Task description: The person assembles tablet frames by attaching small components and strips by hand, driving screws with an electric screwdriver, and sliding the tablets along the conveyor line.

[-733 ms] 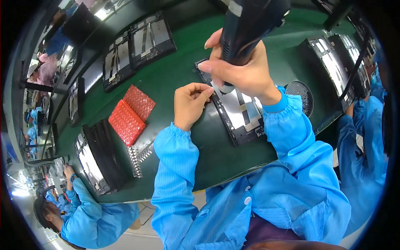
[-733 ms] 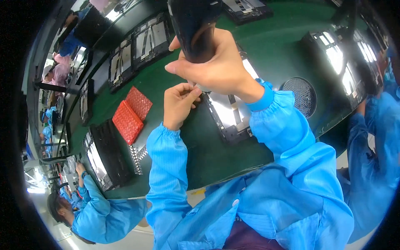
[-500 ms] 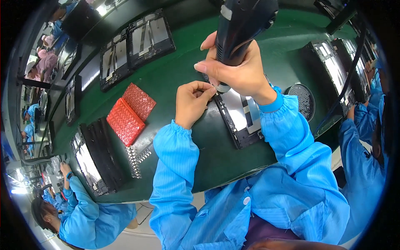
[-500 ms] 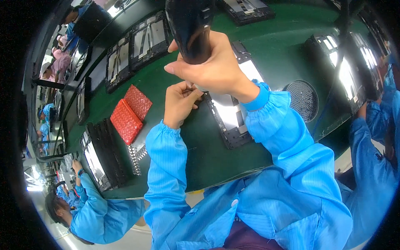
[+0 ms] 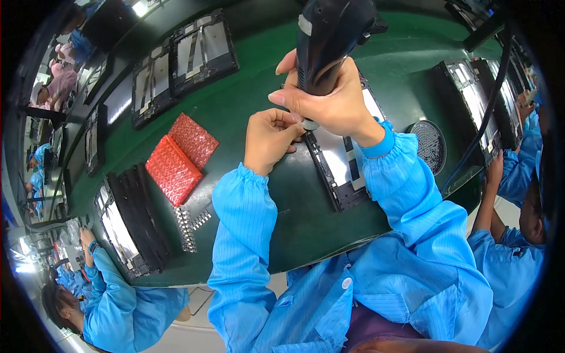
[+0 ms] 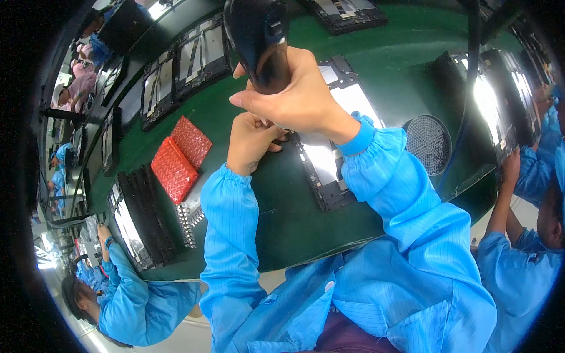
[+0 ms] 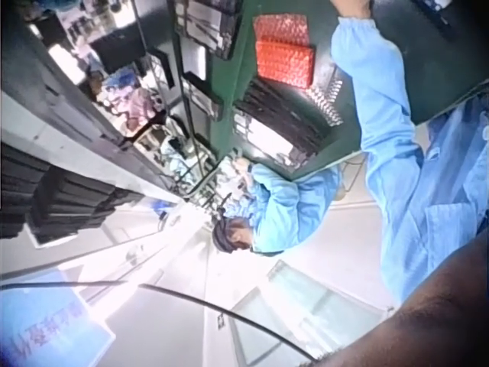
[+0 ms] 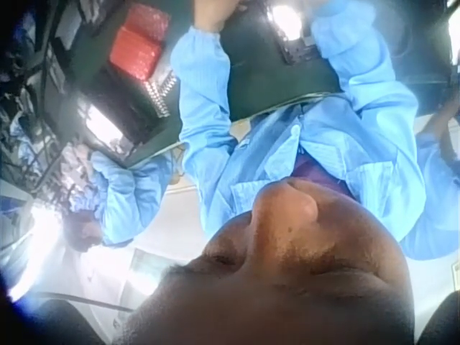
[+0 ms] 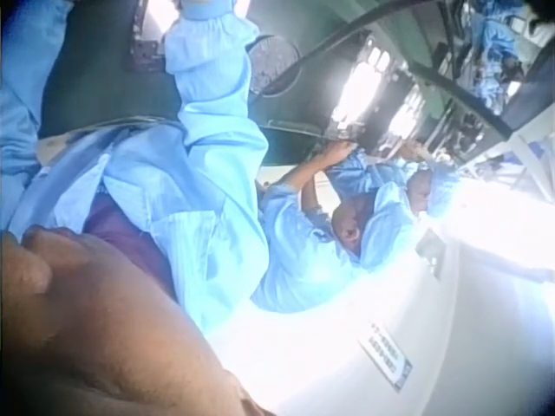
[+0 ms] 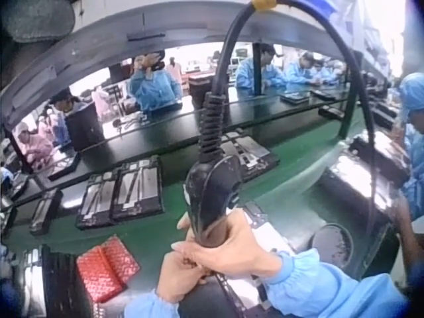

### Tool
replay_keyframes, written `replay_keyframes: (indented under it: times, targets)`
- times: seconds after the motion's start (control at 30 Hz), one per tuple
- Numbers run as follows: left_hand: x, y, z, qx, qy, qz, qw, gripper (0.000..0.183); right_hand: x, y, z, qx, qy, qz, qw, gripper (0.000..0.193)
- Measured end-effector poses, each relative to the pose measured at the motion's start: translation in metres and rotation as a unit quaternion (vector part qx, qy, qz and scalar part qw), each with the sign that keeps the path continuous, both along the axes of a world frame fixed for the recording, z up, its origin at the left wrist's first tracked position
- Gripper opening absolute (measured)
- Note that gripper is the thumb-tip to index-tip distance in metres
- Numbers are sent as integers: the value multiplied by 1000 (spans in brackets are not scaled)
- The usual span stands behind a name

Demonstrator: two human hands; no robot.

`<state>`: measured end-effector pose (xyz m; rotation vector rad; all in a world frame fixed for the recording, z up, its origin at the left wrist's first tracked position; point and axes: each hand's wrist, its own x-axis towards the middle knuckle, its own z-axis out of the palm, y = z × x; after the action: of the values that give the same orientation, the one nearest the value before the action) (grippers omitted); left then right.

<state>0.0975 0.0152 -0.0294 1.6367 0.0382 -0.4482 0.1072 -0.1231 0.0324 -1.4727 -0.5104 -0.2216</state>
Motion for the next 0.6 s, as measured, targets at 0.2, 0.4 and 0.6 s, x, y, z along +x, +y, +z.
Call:
replay_keyframes:
  times: [0.2, 0.4, 0.6]
  targets:
    - [1, -1, 1, 2, 5, 3, 1000, 9, -1, 0, 0, 18, 52, 6, 998, 27]
    - [3, 1, -2, -5, 4, 5, 1000, 8, 1, 1, 0, 13, 53, 5, 999, 26]
    - [4, 1, 6, 30, -77, -3, 997, 9, -9, 8, -5, -13, 48, -1, 999, 27]
